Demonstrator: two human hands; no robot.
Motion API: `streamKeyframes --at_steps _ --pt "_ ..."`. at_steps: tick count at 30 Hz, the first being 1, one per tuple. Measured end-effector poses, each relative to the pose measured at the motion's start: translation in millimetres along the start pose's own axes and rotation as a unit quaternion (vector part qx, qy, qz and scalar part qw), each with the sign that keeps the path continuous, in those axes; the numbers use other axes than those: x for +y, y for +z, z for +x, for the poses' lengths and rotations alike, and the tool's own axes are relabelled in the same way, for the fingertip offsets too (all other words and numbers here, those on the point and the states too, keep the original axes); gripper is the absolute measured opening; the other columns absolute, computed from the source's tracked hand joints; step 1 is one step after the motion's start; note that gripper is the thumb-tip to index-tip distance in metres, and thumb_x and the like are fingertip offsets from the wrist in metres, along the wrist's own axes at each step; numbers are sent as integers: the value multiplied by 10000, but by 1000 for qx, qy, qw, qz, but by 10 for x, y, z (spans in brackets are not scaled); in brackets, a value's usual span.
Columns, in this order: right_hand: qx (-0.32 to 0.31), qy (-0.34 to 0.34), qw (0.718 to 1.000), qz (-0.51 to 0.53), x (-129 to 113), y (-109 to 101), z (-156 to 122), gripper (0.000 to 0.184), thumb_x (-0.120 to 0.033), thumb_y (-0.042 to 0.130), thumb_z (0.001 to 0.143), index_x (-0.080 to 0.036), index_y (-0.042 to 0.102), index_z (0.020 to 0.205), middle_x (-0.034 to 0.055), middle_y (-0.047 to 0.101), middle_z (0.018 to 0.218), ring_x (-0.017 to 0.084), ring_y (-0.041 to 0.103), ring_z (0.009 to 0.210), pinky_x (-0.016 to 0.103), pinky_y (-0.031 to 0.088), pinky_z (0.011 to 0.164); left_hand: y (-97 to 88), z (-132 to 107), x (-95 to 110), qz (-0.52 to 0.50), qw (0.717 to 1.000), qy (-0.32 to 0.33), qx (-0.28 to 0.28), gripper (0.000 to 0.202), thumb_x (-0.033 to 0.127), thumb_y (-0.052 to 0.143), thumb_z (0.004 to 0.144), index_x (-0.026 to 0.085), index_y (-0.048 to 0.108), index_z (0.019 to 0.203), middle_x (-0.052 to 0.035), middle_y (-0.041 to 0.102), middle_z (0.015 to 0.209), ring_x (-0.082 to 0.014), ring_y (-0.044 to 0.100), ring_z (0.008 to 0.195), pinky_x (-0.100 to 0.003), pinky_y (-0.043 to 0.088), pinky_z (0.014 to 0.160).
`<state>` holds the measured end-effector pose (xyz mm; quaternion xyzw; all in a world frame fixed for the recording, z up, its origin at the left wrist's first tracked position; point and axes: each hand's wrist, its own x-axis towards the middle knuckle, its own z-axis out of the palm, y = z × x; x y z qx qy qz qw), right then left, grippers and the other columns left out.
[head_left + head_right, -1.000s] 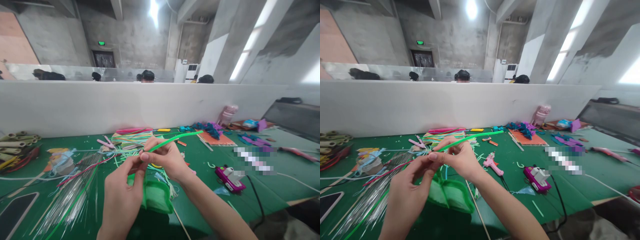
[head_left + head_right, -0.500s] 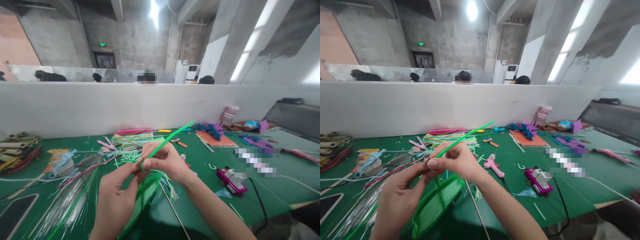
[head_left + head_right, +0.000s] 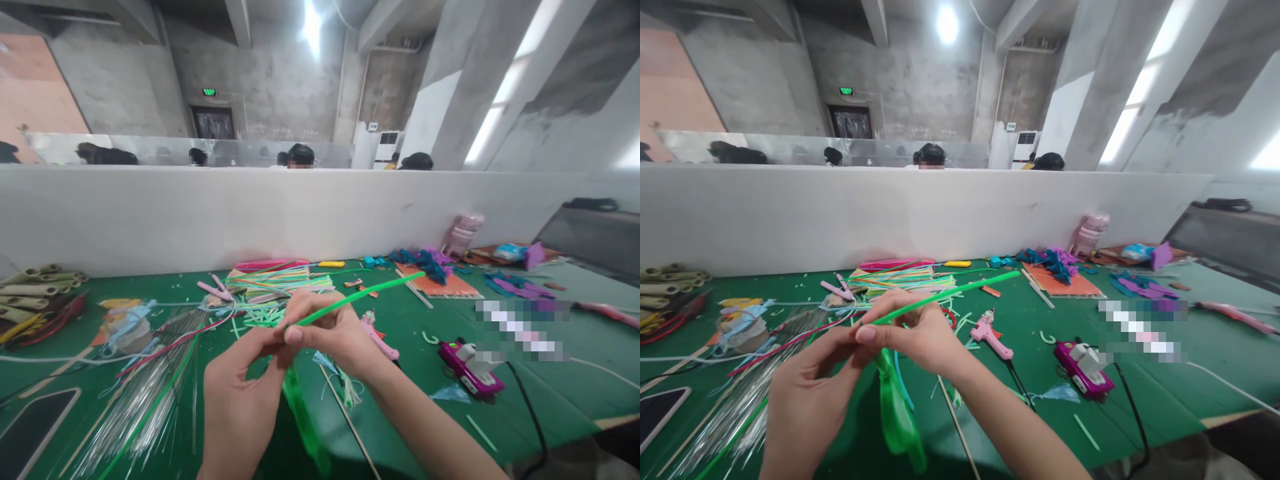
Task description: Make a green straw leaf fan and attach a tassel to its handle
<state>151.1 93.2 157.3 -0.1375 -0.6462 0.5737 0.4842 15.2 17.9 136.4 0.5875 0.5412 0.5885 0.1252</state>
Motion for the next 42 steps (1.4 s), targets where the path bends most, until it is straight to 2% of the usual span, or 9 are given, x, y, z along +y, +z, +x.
streamKeyframes --at_steps 5,8,12,15,20,28,34,38,42 --pt "-76 6 996 37 -52 -65 55 96 -254 869 715 -271 810 789 -20 631 727 122 582 690 260 490 599 -61 -17 -26 -33 999 23 -31 113 285 751 813 225 818 881 17 765 707 -164 707 632 -211 562 604" --pt "-38 22 996 75 -23 -29 60 134 -243 890 677 -253 783 757 -23 634 753 118 605 670 247 521 560 -8 -51 -23 13 999 41 -23 156 314 689 876 223 804 929 -3 796 797 -175 736 684 -221 567 622" --pt "22 42 995 86 4 12 28 177 -238 908 648 -229 744 713 -25 651 734 107 602 664 224 519 570 107 -107 2 95 992 66 54 197 346 631 920 234 734 1045 -21 798 922 -190 752 770 -268 576 676" --pt "52 46 995 70 -8 -4 -1 181 -227 908 647 -230 736 703 -30 642 729 103 597 670 212 493 557 139 -133 45 125 985 70 92 149 354 696 875 236 696 966 -1 778 865 -184 740 746 -266 559 662" --pt "48 22 998 41 -36 -30 -47 156 -223 891 679 -238 741 722 -22 656 757 118 611 698 239 479 567 109 -130 124 167 972 118 118 75 305 692 884 234 705 862 38 761 742 -143 706 628 -230 502 606" --pt "146 -72 983 -85 -89 183 -114 124 -220 836 741 -230 724 689 -17 647 717 129 570 714 261 384 568 163 -104 103 219 943 191 162 88 258 654 917 180 691 933 -18 762 798 -145 710 703 -222 473 652" --pt "98 -50 990 -92 -91 118 -76 72 -257 843 739 -258 771 742 -5 696 776 148 611 770 264 378 562 63 -69 50 133 979 77 135 105 337 728 841 234 747 831 30 767 717 -152 697 599 -237 483 572" --pt "54 -17 996 -63 -70 32 -30 95 -280 863 722 -253 776 749 -7 702 783 136 608 739 258 396 557 6 -60 7 68 989 42 123 109 359 756 805 250 770 808 19 800 784 -184 751 711 -250 552 671" --pt "41 1 999 -22 -34 34 -3 127 -280 873 717 -255 792 812 3 710 834 141 633 768 252 475 574 -23 -62 -31 36 997 13 67 98 360 745 822 280 794 851 17 819 880 -219 767 883 -275 575 799"
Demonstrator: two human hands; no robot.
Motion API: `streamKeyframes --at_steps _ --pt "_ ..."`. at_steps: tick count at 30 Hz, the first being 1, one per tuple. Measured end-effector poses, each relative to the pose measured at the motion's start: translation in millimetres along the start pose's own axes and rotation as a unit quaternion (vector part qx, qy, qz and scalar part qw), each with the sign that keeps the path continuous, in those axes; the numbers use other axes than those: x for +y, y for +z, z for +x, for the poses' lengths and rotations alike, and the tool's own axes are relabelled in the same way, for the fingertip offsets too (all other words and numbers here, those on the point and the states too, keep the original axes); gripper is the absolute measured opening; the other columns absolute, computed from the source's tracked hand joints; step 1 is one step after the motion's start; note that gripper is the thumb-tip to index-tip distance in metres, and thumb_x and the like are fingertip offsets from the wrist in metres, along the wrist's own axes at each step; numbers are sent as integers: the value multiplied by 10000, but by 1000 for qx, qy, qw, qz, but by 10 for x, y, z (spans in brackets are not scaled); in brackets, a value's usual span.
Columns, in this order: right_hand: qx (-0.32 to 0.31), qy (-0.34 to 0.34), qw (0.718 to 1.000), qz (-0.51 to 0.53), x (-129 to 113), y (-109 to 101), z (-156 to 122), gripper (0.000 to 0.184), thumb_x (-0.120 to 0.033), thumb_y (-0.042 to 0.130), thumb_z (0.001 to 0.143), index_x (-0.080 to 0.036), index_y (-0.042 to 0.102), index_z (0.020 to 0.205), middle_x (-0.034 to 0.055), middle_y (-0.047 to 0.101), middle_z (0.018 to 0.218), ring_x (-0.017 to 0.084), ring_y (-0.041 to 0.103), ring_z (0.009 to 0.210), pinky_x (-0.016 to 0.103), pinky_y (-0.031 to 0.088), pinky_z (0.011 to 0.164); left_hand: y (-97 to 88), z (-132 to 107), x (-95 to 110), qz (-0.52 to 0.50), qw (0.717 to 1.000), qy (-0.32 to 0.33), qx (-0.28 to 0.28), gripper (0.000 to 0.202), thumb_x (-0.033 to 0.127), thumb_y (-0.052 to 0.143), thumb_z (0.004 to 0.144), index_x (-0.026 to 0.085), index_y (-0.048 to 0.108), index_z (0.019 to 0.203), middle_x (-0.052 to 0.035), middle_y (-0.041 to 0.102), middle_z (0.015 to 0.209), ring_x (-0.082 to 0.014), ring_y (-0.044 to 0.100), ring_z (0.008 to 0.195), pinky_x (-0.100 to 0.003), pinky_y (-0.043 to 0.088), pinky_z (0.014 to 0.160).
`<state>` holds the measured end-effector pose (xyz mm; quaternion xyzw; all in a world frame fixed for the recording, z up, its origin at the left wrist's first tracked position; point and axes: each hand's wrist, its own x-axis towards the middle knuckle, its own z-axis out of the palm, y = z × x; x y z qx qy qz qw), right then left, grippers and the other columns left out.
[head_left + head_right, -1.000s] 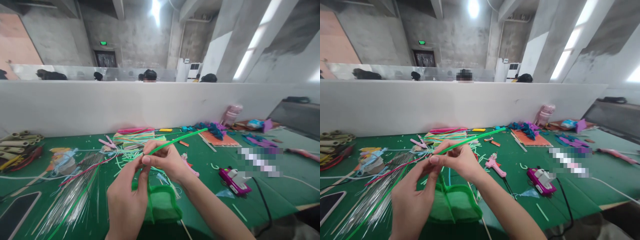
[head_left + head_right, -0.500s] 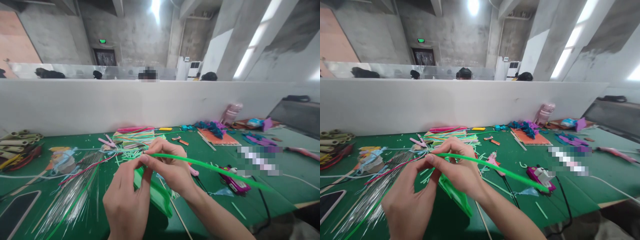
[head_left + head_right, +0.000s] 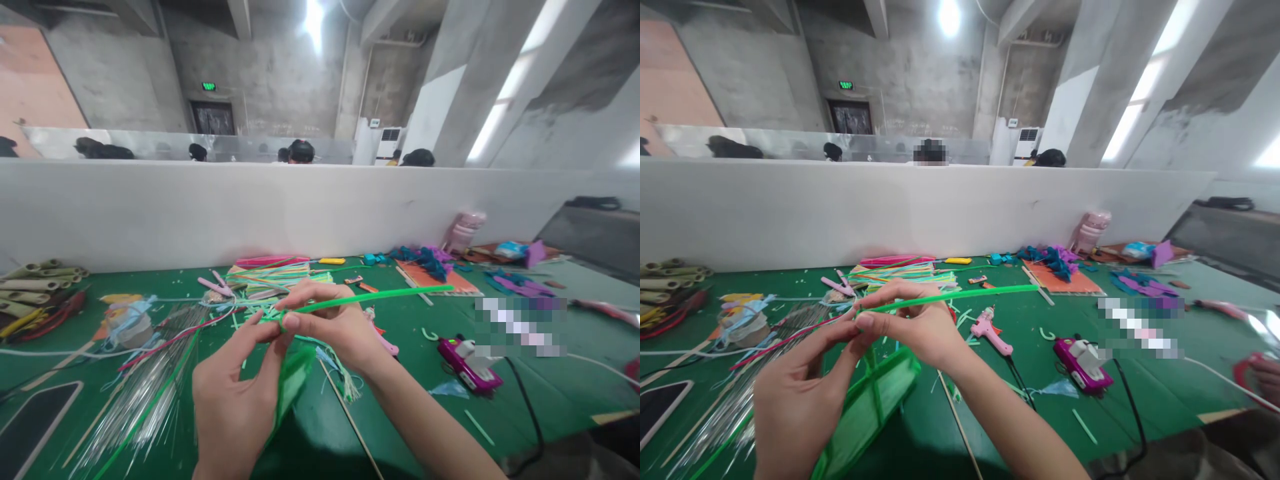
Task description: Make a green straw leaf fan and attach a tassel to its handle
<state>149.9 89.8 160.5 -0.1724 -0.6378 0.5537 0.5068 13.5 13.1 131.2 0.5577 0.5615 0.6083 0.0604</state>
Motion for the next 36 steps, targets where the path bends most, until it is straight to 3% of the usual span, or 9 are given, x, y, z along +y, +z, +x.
streamKeyframes --at_steps 4,8,10,13,18,21,25,29,36 --pt "-17 18 995 93 18 51 -9 121 -231 884 700 -248 768 733 -23 682 773 107 631 631 236 512 534 -37 10 -52 -99 991 -57 -67 145 369 764 822 274 808 922 0 812 873 -213 753 879 -285 564 858" --pt "-54 50 988 135 31 68 -22 118 -256 871 725 -222 763 759 -31 638 740 76 581 482 215 456 418 -64 74 -124 -274 936 -104 -195 157 359 715 880 239 805 926 -18 787 797 -176 727 789 -243 558 767" --pt "-47 55 988 136 50 66 -23 147 -287 871 725 -212 753 769 -31 638 744 79 582 451 224 461 401 -43 103 -141 -313 914 -112 -233 168 351 687 906 222 795 911 -21 773 791 -153 701 765 -226 542 757" --pt "-21 52 990 131 91 67 -28 177 -314 864 737 -218 736 810 -48 620 659 87 573 435 222 465 397 37 94 -103 -306 923 -116 -203 191 369 668 918 207 767 933 -23 759 804 -141 681 735 -216 536 719" --pt "47 28 994 93 107 92 -55 201 -300 893 690 -229 740 798 -28 654 717 92 567 556 207 469 446 125 -13 7 -210 967 -125 -70 211 387 755 830 227 708 958 -11 766 848 -164 727 706 -233 573 657" --pt "54 23 995 83 84 114 -73 180 -303 893 684 -239 745 763 -21 666 754 99 576 601 225 501 507 80 -54 0 -106 991 -65 -40 132 349 754 825 229 723 871 -5 770 800 -176 744 731 -231 575 668" --pt "32 31 991 127 39 143 -92 143 -260 896 679 -249 766 737 -24 639 763 96 592 642 222 522 554 -13 -66 -10 -13 1000 19 -13 93 294 722 849 250 762 921 2 789 828 -168 740 726 -234 561 685" --pt "18 36 989 141 17 162 -101 120 -292 883 704 -239 781 740 -12 632 765 108 604 695 236 534 609 -54 -48 10 -10 999 44 -8 118 273 707 859 256 782 949 -2 796 856 -171 732 723 -237 558 675" --pt "44 46 987 149 88 195 -106 189 -308 903 659 -225 739 703 -19 626 765 92 539 573 226 443 457 -8 11 -15 -183 976 -62 -97 134 319 698 882 226 782 931 -13 766 777 -176 717 688 -255 578 664"
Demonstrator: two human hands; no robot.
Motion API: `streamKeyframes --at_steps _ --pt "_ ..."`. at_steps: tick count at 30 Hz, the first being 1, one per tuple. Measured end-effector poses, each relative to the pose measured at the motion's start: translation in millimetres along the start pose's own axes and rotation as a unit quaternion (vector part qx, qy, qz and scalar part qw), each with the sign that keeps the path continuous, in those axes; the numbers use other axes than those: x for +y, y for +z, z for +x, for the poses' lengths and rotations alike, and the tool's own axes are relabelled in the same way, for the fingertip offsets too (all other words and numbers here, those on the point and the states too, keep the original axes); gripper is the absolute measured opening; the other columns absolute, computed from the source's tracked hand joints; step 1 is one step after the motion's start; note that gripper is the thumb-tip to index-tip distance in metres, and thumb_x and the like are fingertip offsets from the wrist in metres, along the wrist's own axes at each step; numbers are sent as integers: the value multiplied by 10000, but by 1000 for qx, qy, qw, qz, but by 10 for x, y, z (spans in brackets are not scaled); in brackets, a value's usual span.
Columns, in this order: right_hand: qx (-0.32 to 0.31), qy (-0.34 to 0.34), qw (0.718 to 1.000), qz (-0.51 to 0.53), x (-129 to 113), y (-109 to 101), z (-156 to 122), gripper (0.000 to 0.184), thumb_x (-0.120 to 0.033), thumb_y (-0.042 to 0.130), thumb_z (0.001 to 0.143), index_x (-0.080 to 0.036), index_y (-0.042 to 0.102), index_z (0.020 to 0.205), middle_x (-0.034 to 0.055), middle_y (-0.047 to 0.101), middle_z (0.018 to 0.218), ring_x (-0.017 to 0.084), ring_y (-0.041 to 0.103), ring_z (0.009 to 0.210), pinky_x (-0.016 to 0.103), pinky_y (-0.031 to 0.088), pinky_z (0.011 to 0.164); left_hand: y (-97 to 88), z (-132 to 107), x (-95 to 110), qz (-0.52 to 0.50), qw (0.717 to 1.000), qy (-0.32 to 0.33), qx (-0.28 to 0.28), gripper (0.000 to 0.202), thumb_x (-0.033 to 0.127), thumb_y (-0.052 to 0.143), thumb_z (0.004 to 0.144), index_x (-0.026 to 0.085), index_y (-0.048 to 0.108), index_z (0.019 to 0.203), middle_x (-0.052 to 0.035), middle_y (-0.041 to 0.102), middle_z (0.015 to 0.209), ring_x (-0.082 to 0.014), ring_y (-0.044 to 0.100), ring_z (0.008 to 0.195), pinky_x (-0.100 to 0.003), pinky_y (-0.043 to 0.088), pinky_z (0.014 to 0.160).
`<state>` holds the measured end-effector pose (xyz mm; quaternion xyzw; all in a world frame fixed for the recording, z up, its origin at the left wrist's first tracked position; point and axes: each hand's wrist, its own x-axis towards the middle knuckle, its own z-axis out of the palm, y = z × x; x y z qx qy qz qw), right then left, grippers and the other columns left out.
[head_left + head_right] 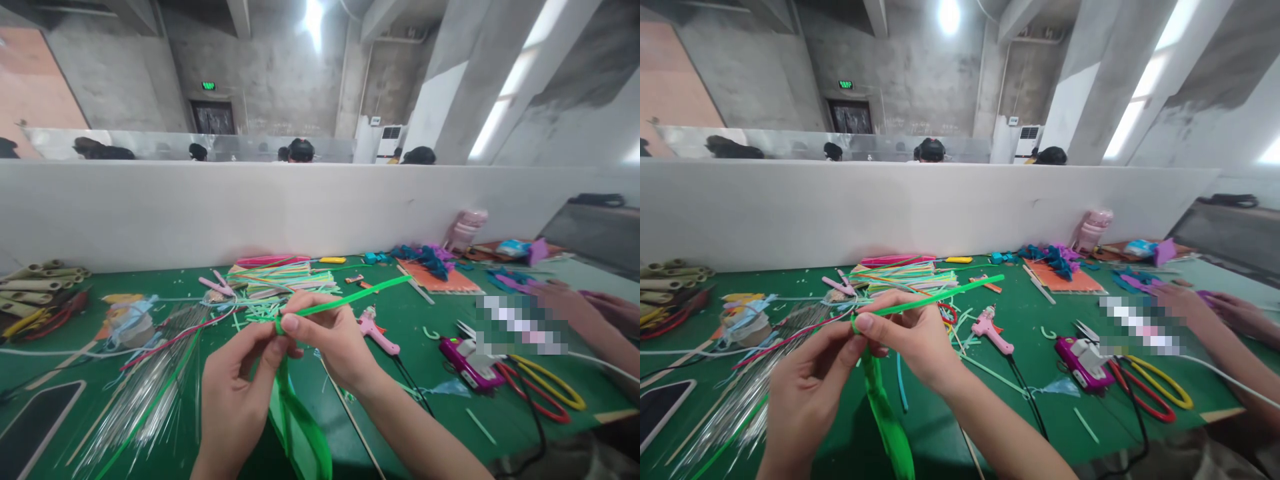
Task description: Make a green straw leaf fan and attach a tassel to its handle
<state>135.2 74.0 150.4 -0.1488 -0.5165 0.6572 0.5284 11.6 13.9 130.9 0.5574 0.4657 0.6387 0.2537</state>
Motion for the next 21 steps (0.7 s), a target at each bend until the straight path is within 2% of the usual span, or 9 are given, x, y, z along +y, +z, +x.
streamKeyframes --at_steps 4,7,10,13,16,21 --pt "26 -14 1000 -3 44 30 -14 200 -319 894 668 -223 731 732 -29 609 730 80 514 530 216 421 434 105 -2 31 -64 997 -39 36 160 357 713 868 206 748 905 -18 743 760 -168 687 665 -248 547 620" --pt "40 -7 999 0 91 30 -29 199 -304 888 681 -222 728 766 -31 617 766 62 506 530 191 421 443 173 -34 53 -102 991 -47 77 210 395 677 899 231 702 1028 -37 754 950 -166 714 792 -225 556 661" --pt "52 11 999 -7 122 15 -43 218 -342 869 704 -220 712 796 -13 642 817 84 547 595 192 443 477 163 -58 43 -127 987 -49 81 291 436 647 916 268 669 1152 -54 734 1129 -185 727 904 -229 576 671" --pt "47 -2 999 -15 113 9 -55 233 -363 859 708 -219 691 781 0 653 822 120 582 685 229 480 566 98 -52 20 -106 989 -59 85 275 414 717 870 263 716 1099 -35 760 1040 -176 727 866 -214 572 662" --pt "31 -16 999 -2 80 12 -68 225 -317 873 692 -224 674 742 -14 626 761 125 560 711 242 463 624 51 -23 18 -115 988 -64 86 221 351 787 815 252 756 1011 -8 773 925 -157 715 835 -210 571 718" --pt "12 27 998 63 71 -3 -84 235 -279 891 670 -214 678 745 -28 617 766 102 538 674 234 443 644 49 30 58 -182 977 -97 53 187 347 838 762 232 777 897 -1 777 836 -137 713 815 -187 567 752"
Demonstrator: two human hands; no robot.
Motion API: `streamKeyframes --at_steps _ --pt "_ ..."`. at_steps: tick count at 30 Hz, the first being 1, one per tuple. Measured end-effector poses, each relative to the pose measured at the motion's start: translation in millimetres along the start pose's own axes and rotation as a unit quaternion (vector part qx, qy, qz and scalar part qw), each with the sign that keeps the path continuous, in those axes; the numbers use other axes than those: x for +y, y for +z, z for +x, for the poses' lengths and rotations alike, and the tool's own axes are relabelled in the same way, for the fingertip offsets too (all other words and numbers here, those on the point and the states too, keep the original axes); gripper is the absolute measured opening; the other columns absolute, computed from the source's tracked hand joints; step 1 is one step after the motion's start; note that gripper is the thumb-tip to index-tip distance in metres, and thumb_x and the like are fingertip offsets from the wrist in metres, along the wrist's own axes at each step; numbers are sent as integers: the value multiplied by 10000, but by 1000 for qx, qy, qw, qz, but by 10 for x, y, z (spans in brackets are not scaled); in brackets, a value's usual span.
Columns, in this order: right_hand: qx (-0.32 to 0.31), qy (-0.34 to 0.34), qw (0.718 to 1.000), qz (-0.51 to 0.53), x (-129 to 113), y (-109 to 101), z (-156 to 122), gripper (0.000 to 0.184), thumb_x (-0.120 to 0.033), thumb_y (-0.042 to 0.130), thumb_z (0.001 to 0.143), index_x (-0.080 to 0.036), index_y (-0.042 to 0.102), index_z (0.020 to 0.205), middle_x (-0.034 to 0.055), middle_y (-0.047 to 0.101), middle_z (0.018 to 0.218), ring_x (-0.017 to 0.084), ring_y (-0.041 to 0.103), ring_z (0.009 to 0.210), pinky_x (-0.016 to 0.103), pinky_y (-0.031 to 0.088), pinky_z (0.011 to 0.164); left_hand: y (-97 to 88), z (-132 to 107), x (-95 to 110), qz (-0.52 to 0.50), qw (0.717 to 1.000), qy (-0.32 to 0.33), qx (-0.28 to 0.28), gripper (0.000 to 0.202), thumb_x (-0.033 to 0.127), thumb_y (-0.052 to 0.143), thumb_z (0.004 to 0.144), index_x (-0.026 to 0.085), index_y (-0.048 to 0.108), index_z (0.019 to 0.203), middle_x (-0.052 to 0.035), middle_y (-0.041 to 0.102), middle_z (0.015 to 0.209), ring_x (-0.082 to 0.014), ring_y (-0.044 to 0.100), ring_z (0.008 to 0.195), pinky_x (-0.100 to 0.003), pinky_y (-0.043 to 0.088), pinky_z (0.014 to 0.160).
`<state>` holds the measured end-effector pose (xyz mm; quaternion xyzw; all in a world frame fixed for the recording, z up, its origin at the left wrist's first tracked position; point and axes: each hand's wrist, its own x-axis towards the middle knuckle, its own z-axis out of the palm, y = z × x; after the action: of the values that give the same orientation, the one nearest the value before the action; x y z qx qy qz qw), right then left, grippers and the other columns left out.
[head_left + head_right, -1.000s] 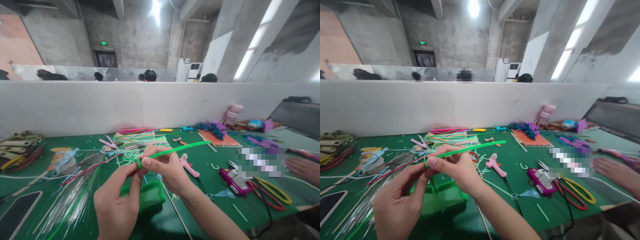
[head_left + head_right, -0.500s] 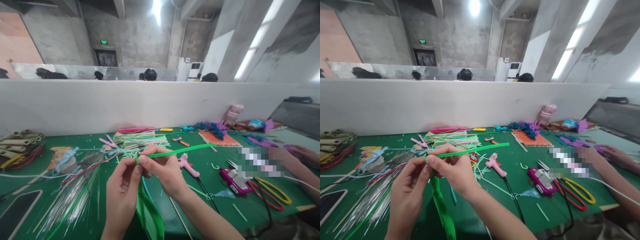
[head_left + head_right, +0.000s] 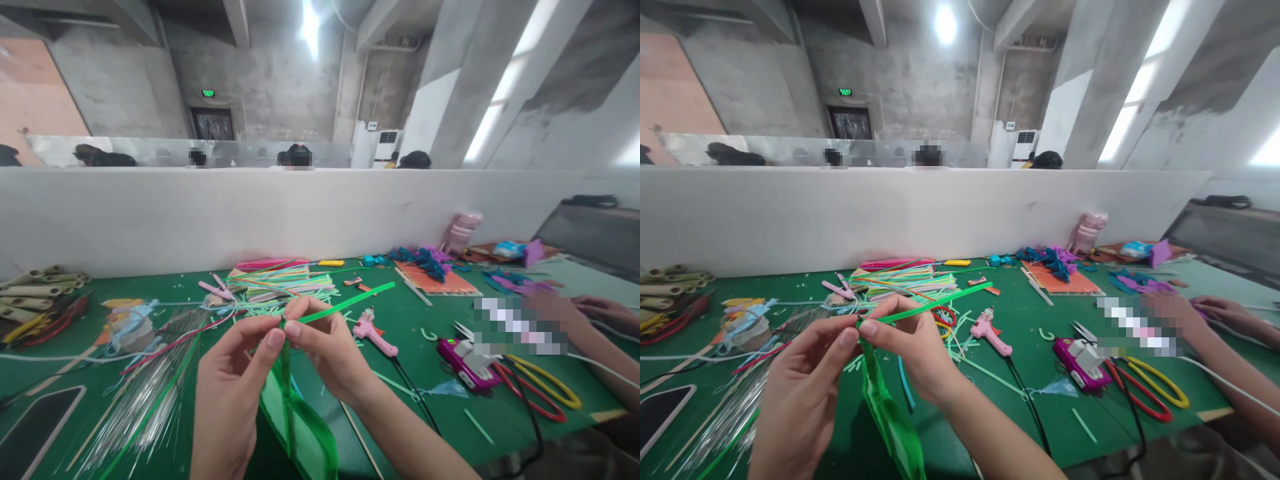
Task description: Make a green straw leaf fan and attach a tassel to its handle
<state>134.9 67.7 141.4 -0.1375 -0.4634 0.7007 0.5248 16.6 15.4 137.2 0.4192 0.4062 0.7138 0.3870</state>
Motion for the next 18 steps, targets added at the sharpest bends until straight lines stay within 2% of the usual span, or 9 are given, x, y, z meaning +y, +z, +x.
streamKeyframes --at_steps 6,10,13,15,18 --pt "8 59 997 43 23 -14 -21 367 -330 938 584 -204 627 734 -33 579 750 88 483 621 193 377 543 78 -11 66 -49 997 -53 -26 207 359 830 770 216 729 880 2 749 831 -121 691 777 -171 564 709" --pt "9 83 992 91 61 -52 -59 351 -364 907 649 -211 617 776 -52 564 677 69 447 538 178 367 502 185 -88 2 -41 998 -46 -17 230 365 804 796 200 730 937 -15 739 842 -129 684 716 -201 574 656" --pt "4 82 990 112 120 -157 -98 329 -433 853 723 -233 662 900 -50 563 623 97 481 534 199 412 513 281 -109 -104 -29 999 -19 12 236 361 783 816 182 721 956 3 693 752 -97 623 606 -176 516 552" --pt "20 67 992 101 159 -265 -144 353 -462 828 752 -228 698 983 -10 637 727 122 554 638 222 460 579 317 -30 -135 -35 999 5 23 223 354 778 818 180 708 939 24 642 685 -75 570 561 -160 455 501" --pt "50 44 997 35 185 -445 -265 365 -494 790 795 -212 741 1022 46 685 966 151 608 867 225 473 670 266 250 -41 -52 999 15 -2 270 401 810 750 176 679 823 36 583 640 -58 490 519 -162 379 458"
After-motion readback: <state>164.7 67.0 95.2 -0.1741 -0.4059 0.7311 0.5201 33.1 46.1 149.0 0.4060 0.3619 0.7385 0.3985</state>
